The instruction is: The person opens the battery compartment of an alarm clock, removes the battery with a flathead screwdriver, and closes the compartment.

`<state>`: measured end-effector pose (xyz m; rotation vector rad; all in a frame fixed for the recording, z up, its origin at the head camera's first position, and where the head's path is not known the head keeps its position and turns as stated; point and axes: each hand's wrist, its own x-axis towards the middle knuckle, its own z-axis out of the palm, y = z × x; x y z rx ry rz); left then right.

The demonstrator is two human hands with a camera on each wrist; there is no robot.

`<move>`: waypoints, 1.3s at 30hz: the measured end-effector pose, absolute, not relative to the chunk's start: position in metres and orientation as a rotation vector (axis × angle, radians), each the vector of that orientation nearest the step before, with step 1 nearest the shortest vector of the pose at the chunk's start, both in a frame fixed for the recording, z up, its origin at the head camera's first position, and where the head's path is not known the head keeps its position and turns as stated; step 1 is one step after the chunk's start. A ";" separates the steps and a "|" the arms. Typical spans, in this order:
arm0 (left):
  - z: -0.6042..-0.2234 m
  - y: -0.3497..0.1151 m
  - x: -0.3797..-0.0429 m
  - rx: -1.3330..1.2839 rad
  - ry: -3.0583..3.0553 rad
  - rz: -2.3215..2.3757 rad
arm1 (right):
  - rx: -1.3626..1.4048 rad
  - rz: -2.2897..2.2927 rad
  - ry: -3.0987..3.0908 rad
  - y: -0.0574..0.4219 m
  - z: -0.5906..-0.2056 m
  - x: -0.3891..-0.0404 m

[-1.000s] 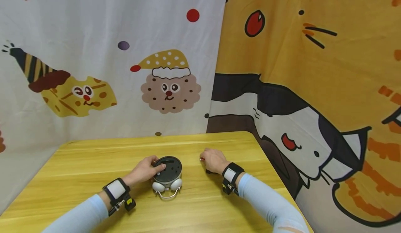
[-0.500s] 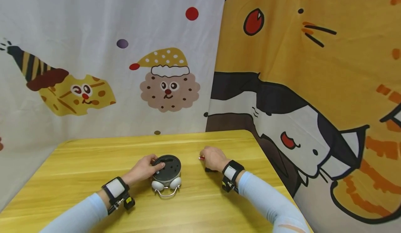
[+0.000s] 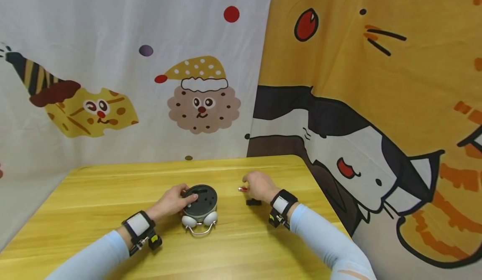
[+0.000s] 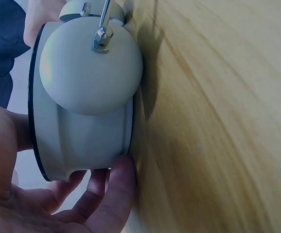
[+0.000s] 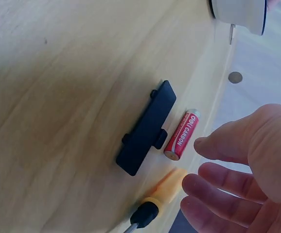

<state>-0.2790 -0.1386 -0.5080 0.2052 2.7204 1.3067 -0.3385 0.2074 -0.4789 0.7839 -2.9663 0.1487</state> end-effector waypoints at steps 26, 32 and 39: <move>-0.498 -0.136 -0.273 0.170 2.704 1.318 | 0.769 0.267 -2.985 0.222 -0.468 -0.330; -0.495 -0.133 -0.269 0.140 2.721 1.298 | 0.779 0.278 -3.045 0.226 -0.471 -0.327; -0.499 -0.134 -0.271 0.140 2.723 1.293 | 0.825 0.311 -3.108 0.229 -0.473 -0.324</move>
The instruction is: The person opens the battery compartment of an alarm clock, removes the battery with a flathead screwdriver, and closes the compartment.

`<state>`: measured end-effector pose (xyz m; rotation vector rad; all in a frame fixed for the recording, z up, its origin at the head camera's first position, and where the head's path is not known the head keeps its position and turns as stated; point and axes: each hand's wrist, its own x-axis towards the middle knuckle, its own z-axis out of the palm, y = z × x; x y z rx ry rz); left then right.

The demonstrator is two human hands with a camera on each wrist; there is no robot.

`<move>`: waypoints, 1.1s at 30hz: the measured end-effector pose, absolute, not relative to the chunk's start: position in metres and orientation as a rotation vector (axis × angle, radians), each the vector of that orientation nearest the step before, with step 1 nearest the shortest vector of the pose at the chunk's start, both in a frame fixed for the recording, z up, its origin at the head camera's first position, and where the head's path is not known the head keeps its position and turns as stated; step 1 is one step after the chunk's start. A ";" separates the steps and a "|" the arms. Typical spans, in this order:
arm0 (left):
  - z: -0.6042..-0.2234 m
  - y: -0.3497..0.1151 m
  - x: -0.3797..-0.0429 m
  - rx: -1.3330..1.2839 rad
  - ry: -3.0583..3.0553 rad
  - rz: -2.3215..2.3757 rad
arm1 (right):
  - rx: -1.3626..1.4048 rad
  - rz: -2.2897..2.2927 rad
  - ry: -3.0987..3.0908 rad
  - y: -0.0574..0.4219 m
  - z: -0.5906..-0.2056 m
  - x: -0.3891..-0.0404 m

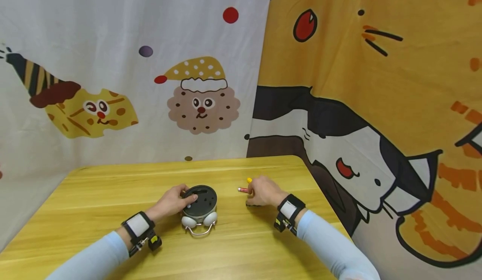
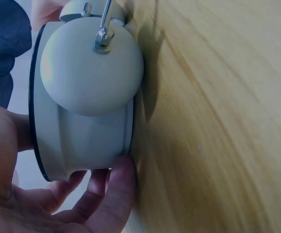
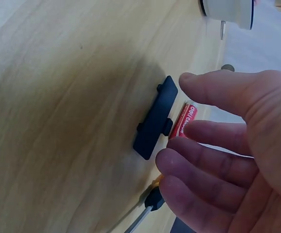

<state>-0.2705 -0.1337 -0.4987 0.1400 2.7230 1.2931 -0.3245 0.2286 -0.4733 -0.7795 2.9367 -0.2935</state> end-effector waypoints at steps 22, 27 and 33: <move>-0.499 -0.134 -0.268 0.134 2.721 1.306 | -0.823 -0.232 2.887 0.229 -0.480 -0.322; -0.500 -0.133 -0.269 0.135 2.724 1.313 | -0.830 -0.234 2.871 0.227 -0.479 -0.323; -0.499 -0.133 -0.268 0.139 2.721 1.317 | -0.869 -0.254 2.848 0.229 -0.478 -0.323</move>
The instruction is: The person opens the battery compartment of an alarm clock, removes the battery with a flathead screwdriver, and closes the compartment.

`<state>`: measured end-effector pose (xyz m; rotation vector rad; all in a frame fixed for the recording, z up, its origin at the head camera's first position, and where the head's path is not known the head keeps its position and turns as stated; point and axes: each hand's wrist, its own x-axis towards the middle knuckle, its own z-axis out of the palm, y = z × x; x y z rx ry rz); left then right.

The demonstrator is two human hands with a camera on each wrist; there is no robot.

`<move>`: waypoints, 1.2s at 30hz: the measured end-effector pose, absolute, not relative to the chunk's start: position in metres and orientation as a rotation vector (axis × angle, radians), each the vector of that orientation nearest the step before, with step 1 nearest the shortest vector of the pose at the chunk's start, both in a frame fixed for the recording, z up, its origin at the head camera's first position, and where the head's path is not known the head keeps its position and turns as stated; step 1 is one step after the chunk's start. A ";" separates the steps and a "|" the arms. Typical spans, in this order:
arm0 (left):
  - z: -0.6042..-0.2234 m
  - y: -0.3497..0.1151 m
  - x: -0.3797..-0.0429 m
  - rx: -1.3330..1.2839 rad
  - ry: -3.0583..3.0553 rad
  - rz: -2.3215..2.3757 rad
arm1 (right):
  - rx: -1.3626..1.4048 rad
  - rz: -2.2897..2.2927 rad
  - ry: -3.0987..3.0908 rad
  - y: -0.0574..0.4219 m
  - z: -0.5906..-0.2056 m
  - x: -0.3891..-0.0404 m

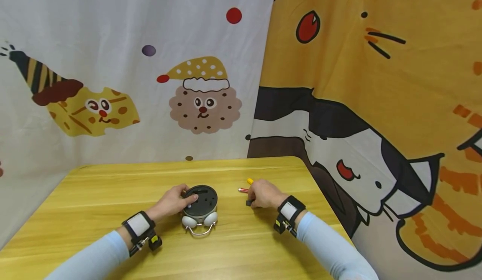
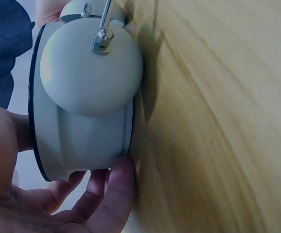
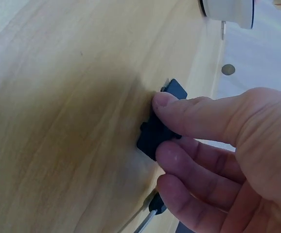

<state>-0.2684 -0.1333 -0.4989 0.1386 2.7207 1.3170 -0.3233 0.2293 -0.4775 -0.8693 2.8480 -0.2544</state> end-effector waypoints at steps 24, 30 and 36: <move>-0.496 -0.133 -0.268 0.132 2.727 1.308 | -0.914 -0.240 2.860 0.234 -0.474 -0.322; -0.497 -0.133 -0.267 0.134 2.725 1.312 | -0.922 -0.226 2.862 0.234 -0.474 -0.321; -0.497 -0.133 -0.267 0.132 2.720 1.319 | -0.930 -0.243 2.847 0.232 -0.473 -0.321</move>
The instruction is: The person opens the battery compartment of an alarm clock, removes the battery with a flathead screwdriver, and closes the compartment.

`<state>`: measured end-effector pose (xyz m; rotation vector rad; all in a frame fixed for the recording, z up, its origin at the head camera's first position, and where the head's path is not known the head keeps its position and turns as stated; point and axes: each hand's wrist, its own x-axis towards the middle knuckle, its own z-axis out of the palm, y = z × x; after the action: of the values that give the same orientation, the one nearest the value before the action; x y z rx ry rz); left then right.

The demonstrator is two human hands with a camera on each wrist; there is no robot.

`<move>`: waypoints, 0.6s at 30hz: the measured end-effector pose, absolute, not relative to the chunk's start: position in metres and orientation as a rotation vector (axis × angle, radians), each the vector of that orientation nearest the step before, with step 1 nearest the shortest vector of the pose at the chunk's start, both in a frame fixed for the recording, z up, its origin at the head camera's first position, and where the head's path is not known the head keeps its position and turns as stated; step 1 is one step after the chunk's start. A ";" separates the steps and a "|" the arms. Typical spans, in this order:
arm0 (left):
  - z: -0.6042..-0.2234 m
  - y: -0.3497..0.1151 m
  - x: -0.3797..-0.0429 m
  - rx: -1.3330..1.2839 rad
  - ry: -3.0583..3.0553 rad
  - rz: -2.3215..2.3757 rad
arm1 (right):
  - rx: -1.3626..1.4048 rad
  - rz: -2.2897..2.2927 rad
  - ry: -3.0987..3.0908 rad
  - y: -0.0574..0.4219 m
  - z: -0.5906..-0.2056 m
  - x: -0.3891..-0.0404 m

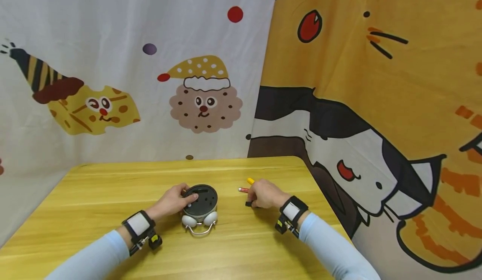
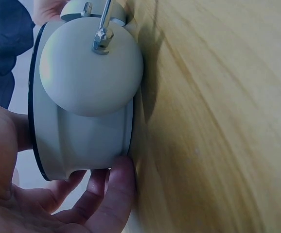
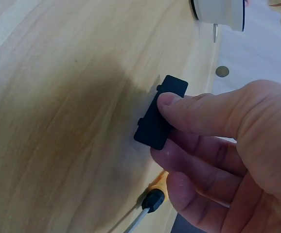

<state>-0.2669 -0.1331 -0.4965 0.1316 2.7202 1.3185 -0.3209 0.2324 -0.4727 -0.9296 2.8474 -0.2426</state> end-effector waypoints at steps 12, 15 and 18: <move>-0.496 -0.134 -0.266 0.130 2.727 1.306 | -1.100 -0.282 2.851 0.222 -0.460 -0.322; -0.496 -0.134 -0.266 0.131 2.727 1.303 | -1.170 -0.293 2.859 0.217 -0.453 -0.322; -0.496 -0.134 -0.266 0.131 2.725 1.307 | -1.233 -0.308 2.852 0.213 -0.447 -0.321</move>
<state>-0.2662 -0.1335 -0.4961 0.1306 2.7253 1.3067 -0.3213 0.2127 -0.4468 -1.2329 2.8520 -0.3080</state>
